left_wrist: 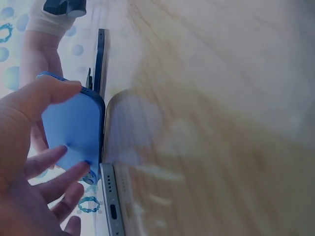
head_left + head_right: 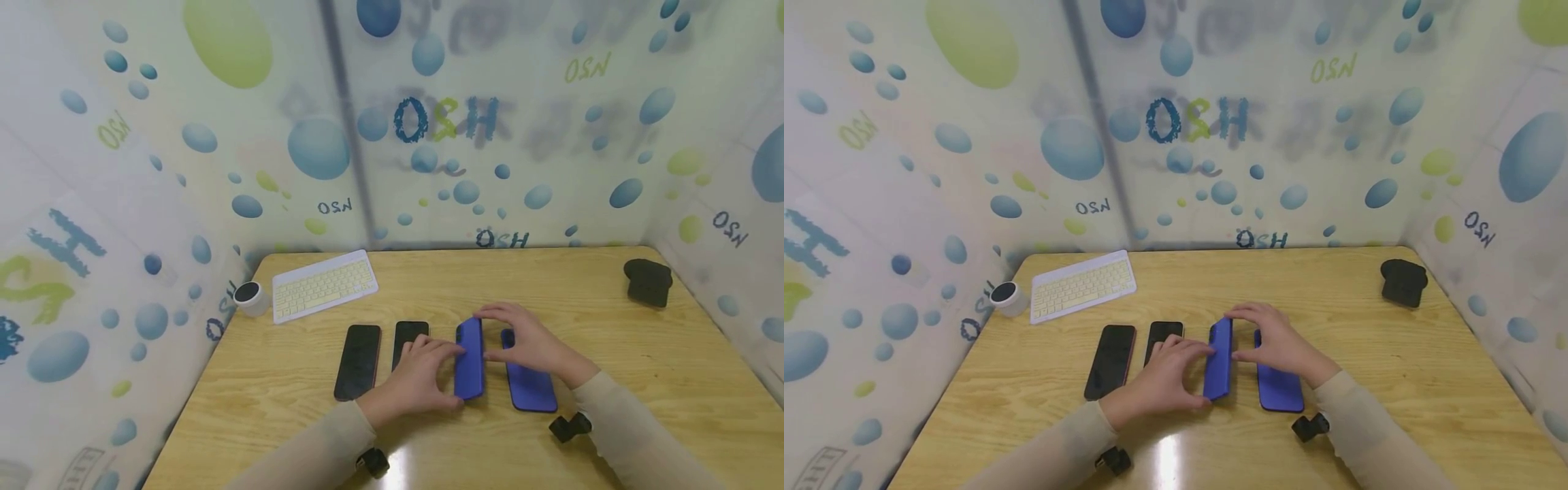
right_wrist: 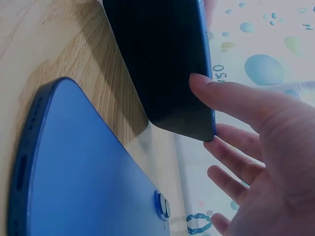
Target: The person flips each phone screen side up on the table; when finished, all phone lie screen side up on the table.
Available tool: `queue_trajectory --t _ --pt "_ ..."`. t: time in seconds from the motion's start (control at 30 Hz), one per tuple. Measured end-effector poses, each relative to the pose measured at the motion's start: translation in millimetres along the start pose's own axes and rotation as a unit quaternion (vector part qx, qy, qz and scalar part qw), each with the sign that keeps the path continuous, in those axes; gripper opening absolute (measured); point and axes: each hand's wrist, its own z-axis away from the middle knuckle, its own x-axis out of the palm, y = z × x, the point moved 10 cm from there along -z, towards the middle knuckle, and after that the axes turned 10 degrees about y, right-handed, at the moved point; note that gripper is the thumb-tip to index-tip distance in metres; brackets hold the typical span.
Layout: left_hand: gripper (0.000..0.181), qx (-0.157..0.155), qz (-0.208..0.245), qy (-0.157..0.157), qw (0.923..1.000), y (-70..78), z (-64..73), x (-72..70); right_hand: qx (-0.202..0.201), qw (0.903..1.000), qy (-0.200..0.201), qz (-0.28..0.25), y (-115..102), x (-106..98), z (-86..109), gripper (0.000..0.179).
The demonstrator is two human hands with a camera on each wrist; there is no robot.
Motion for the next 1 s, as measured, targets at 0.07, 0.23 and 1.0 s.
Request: queue_trajectory --t 0.07,0.23,1.0 --pt "0.085 0.002 0.021 0.003 0.9998 1.1 0.3 -2.3 -0.003 1.0000 0.004 -0.001 -1.7 0.4 -0.8 0.068" --pt "0.087 0.004 0.058 0.010 0.9983 3.4 1.9 -9.3 -0.014 0.9997 0.011 -0.016 -7.6 3.6 -3.7 0.068" --pt "0.090 0.049 0.058 0.040 0.9963 -1.9 4.9 -32.4 -0.052 0.9977 0.030 -0.031 -30.5 15.3 -17.8 0.069"
